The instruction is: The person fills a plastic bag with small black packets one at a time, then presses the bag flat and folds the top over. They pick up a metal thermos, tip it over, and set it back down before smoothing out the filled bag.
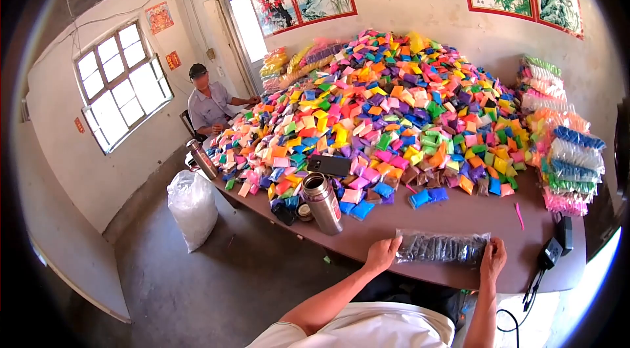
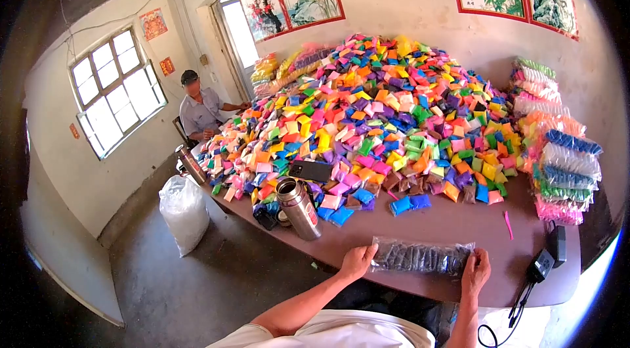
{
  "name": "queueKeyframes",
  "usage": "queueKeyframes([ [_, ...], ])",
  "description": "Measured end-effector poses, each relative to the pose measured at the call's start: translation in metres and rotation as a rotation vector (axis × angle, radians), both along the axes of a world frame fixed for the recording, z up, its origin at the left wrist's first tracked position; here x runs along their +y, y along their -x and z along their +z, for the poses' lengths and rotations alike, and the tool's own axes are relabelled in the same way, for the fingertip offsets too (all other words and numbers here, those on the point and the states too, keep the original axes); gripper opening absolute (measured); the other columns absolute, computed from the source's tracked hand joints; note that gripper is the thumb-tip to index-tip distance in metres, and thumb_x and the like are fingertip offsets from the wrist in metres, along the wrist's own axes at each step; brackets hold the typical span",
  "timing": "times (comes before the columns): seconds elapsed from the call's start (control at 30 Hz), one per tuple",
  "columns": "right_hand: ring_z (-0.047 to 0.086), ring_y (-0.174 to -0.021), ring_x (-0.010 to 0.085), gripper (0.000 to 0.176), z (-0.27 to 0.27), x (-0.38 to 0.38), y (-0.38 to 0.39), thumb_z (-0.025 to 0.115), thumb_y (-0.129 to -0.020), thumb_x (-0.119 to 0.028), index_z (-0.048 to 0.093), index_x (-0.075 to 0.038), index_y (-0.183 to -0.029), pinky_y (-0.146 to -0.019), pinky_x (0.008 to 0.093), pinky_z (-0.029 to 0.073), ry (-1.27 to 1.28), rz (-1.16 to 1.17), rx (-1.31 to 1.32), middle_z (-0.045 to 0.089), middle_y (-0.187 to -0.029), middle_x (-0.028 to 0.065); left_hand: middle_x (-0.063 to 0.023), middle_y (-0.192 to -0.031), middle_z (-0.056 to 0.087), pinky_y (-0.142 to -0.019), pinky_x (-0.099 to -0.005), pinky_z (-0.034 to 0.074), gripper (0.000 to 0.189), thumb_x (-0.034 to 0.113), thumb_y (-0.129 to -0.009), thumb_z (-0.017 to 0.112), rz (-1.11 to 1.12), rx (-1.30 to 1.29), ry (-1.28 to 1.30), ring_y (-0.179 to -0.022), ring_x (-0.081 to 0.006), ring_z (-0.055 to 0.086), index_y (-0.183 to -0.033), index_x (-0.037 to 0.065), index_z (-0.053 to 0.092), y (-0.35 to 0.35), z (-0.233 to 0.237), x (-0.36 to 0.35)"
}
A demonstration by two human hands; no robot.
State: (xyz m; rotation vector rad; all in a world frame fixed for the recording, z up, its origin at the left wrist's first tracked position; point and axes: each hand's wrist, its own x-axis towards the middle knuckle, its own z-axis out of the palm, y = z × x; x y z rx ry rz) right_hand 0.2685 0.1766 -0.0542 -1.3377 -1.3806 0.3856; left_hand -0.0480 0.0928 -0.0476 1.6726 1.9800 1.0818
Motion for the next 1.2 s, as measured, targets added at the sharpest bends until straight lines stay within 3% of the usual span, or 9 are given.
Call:
queueKeyframes([
  [0.17, 0.052, -0.067, 0.0145, 0.022, -0.011, 0.006, -0.006, 0.052, -0.082, -0.002, 0.061, -0.003, -0.102, -0.065, 0.0294, 0.045, -0.008, 0.087, 0.175, 0.056, -0.074, 0.0035, -0.0238, -0.087, 0.063, -0.072, -0.0516, 0.047, 0.044, 0.041, -0.099, 0.043, -0.022, -0.036, 0.016, -0.085, -0.0452, 0.059, -0.092, 0.003, 0.062, 0.002, -0.001, 0.001],
  [0.6, 0.058, -0.072, 0.0189, 0.025, -0.01, 0.003, -0.006, 0.057, -0.079, -0.003, 0.062, -0.003, -0.103, -0.07, 0.03, 0.048, 0.018, 0.031, 0.042, 0.06, -0.079, 0.0086, -0.0233, -0.084, 0.064, -0.07, -0.051, 0.048, 0.046, 0.043, -0.1, 0.041, -0.016, 0.004, -0.073, -0.084, -0.0445, 0.061, -0.093, 0.003, 0.063, 0.0, -0.004, 0.003],
  [0.77, 0.051, -0.067, 0.0114, 0.01, 0.009, -0.003, 0.008, 0.059, -0.081, -0.008, 0.064, -0.004, -0.088, -0.062, 0.0302, 0.043, 0.108, 0.052, 0.113, 0.055, -0.069, 0.0041, -0.0248, -0.078, 0.063, -0.07, -0.0535, 0.047, 0.05, 0.043, -0.098, 0.04, 0.032, 0.059, 0.028, -0.08, -0.044, 0.063, -0.081, 0.004, 0.067, 0.003, -0.002, 0.003],
  [0.87, 0.053, -0.063, 0.0169, 0.009, 0.03, -0.009, 0.007, 0.06, -0.082, -0.013, 0.062, -0.005, -0.082, -0.058, 0.0331, 0.043, 0.337, -0.026, -0.017, 0.058, -0.067, 0.0082, -0.0242, -0.073, 0.064, -0.066, -0.0537, 0.046, 0.05, 0.038, -0.097, 0.043, 0.087, 0.174, 0.153, -0.073, -0.0405, 0.065, -0.076, -0.001, 0.066, 0.005, 0.007, 0.008],
  [0.93, 0.059, -0.067, 0.0291, 0.017, 0.016, -0.002, -0.01, 0.06, -0.086, -0.019, 0.064, -0.005, -0.093, -0.065, 0.0376, 0.047, 0.175, 0.036, -0.089, 0.06, -0.076, 0.0184, -0.0209, -0.064, 0.06, -0.059, -0.0472, 0.043, 0.06, 0.044, -0.1, 0.041, 0.041, -0.01, 0.177, -0.062, -0.0329, 0.061, -0.073, -0.005, 0.062, 0.001, 0.021, 0.006],
  [0.97, 0.059, -0.072, 0.0182, 0.023, 0.014, 0.002, -0.018, 0.062, -0.088, -0.022, 0.066, -0.004, -0.102, -0.068, 0.032, 0.047, 0.189, 0.098, -0.067, 0.064, -0.079, 0.0135, -0.0205, -0.062, 0.057, -0.058, -0.0456, 0.041, 0.06, 0.044, -0.101, 0.041, 0.017, 0.007, 0.116, -0.06, -0.0301, 0.058, -0.073, -0.005, 0.061, 0.004, 0.012, 0.01],
  [1.0, 0.06, -0.073, 0.0172, 0.024, 0.003, 0.011, -0.026, 0.063, -0.088, -0.02, 0.066, -0.004, -0.106, -0.068, 0.0309, 0.048, 0.24, 0.119, 0.064, 0.065, -0.081, 0.0117, -0.0221, -0.064, 0.057, -0.059, -0.046, 0.041, 0.055, 0.042, -0.1, 0.044, -0.001, -0.129, -0.209, -0.06, -0.0337, 0.057, -0.077, -0.005, 0.062, -0.004, -0.002, 0.018],
  [1.07, 0.063, -0.072, 0.0202, 0.028, -0.008, 0.012, -0.024, 0.064, -0.085, -0.019, 0.064, -0.004, -0.108, -0.069, 0.0318, 0.05, 0.272, 0.17, 0.254, 0.066, -0.077, 0.0104, -0.0231, -0.066, 0.057, -0.061, -0.0445, 0.042, 0.052, 0.04, -0.1, 0.046, 0.03, 0.029, 0.035, -0.062, -0.0371, 0.058, -0.081, -0.005, 0.063, 0.013, -0.011, 0.016],
  [1.2, 0.064, -0.074, 0.0224, 0.032, 0.022, 0.005, -0.022, 0.065, -0.082, -0.018, 0.063, -0.004, -0.11, -0.07, 0.0324, 0.05, 0.357, 0.126, 0.075, 0.067, -0.08, 0.0125, -0.023, -0.066, 0.058, -0.061, -0.043, 0.043, 0.054, 0.042, -0.099, 0.048, 0.015, -0.004, -0.103, -0.062, -0.0364, 0.058, -0.08, -0.006, 0.063, -0.007, 0.011, 0.018],
])
